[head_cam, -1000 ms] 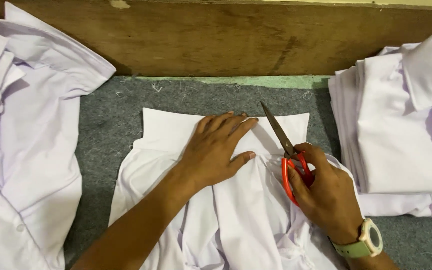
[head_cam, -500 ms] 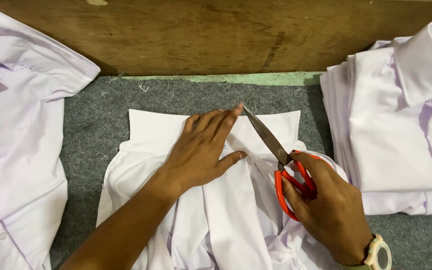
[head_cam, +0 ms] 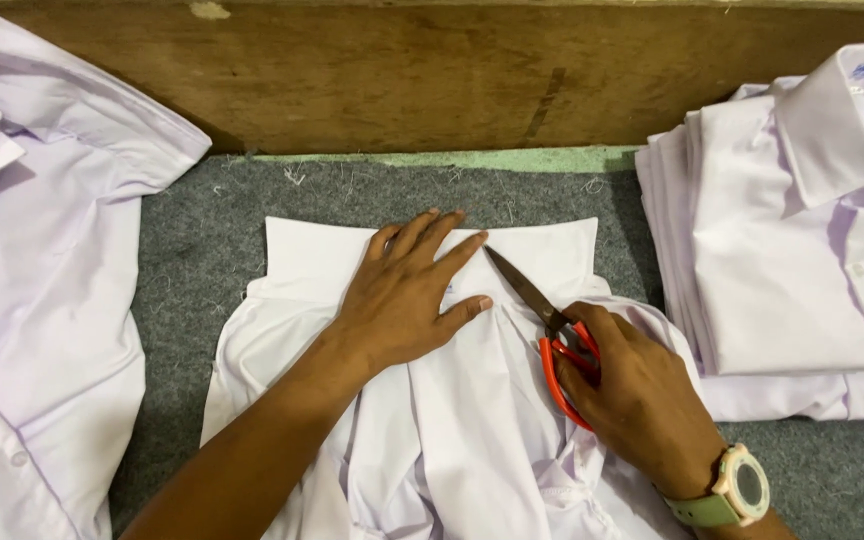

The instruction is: Trimming loose threads from white shirts using scissors and folding them for finishing.

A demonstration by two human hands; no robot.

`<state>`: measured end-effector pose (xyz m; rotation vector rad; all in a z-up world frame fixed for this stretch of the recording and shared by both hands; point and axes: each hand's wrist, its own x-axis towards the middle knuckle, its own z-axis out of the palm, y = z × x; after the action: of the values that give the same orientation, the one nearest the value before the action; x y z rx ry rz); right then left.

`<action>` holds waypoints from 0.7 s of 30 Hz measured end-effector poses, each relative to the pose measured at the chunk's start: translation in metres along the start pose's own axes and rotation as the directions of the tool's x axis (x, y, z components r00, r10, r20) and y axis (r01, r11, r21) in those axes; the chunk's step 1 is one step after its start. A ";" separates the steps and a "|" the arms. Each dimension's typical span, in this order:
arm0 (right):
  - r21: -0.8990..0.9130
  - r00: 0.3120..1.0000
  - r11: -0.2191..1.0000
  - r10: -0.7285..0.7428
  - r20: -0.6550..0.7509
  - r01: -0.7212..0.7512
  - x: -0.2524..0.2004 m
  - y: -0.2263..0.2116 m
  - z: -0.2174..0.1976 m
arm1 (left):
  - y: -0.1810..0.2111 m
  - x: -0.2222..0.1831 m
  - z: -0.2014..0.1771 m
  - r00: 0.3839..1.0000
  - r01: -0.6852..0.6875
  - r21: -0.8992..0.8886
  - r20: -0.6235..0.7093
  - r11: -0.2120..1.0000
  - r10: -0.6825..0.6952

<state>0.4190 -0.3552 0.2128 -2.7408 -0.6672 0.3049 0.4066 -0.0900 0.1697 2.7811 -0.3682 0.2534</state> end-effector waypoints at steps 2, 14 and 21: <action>-0.001 1.000 1.000 -0.005 0.006 0.005 -0.002 0.000 0.001 | 0.002 -0.002 0.002 1.000 0.011 0.022 0.002 1.000 -0.011; -0.015 0.999 1.000 0.010 0.043 -0.010 0.000 -0.006 0.000 | 0.001 -0.001 0.006 0.984 0.176 0.153 -0.043 0.972 -0.172; 0.000 0.998 0.999 -0.040 -0.039 0.040 0.001 -0.005 0.005 | -0.002 -0.001 0.008 0.971 -0.049 0.049 -0.233 0.998 0.059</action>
<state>0.4161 -0.3494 0.2100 -2.7215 -0.7099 0.2414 0.4076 -0.0907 0.1615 2.7439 -0.3832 0.6032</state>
